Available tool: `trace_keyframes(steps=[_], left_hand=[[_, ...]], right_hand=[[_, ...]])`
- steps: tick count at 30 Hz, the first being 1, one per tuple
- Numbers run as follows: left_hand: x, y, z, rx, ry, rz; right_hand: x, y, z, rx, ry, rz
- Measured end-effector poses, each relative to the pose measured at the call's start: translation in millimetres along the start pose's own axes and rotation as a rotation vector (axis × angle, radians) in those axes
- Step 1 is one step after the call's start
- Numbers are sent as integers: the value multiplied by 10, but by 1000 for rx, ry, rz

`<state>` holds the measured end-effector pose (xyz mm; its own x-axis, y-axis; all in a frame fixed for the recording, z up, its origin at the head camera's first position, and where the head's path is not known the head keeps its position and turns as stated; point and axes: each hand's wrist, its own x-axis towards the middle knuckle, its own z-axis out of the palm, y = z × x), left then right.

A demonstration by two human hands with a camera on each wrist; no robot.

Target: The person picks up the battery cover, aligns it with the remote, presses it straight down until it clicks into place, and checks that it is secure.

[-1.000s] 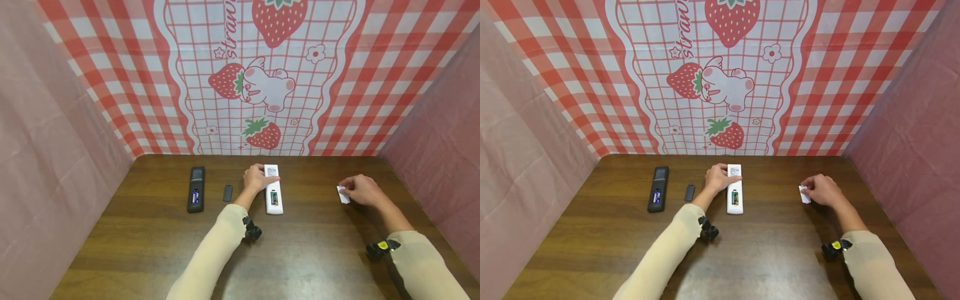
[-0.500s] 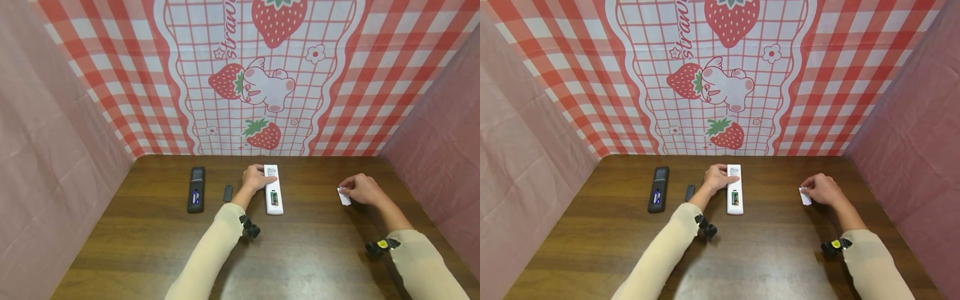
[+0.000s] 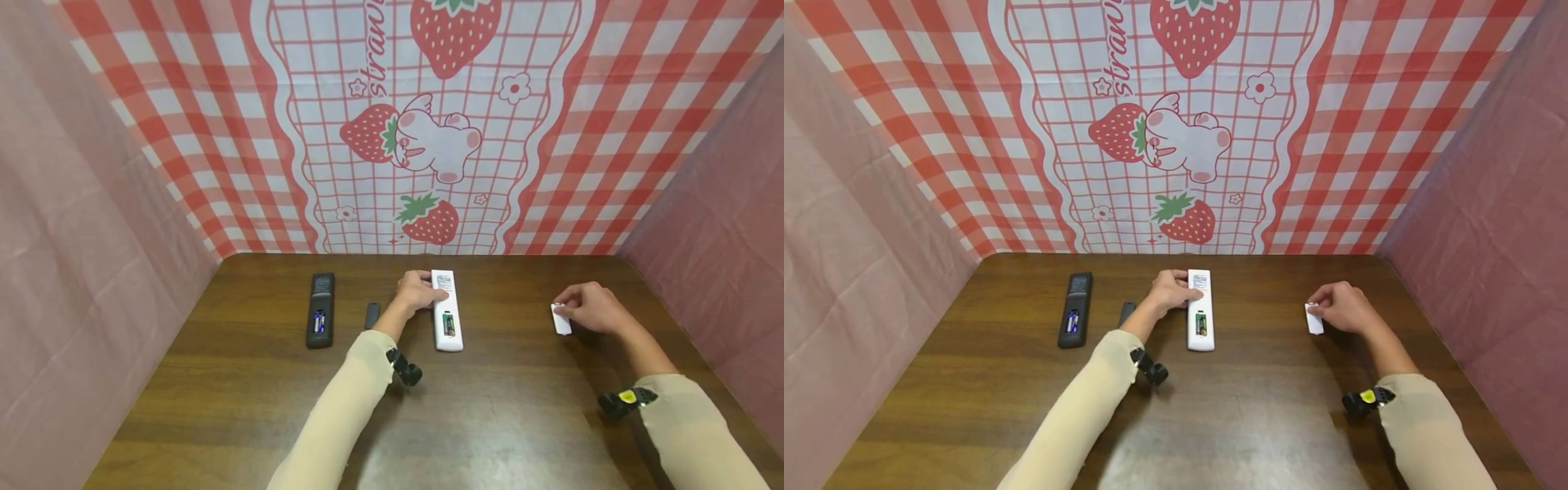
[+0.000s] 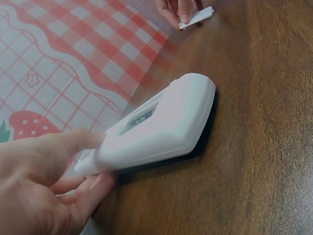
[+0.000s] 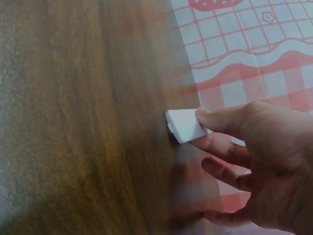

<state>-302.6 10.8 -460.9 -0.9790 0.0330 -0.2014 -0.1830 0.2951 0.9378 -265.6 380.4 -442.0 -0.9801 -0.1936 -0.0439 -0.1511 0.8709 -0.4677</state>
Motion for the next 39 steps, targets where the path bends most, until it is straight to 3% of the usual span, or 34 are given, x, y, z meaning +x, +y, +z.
trace_keyframes(steps=[7, 20, 39], left_hand=[[28, -27, -21, -17, -36, -2], [9, -49, -47, -30, -24, 6], [85, -138, -78, -112, -47, 17]], right_hand=[[-2, -9, -32, 34, -6, -6], [-2, 10, -30, 80, -3, -40], [-13, 16, -31, 91, -15, -43]])
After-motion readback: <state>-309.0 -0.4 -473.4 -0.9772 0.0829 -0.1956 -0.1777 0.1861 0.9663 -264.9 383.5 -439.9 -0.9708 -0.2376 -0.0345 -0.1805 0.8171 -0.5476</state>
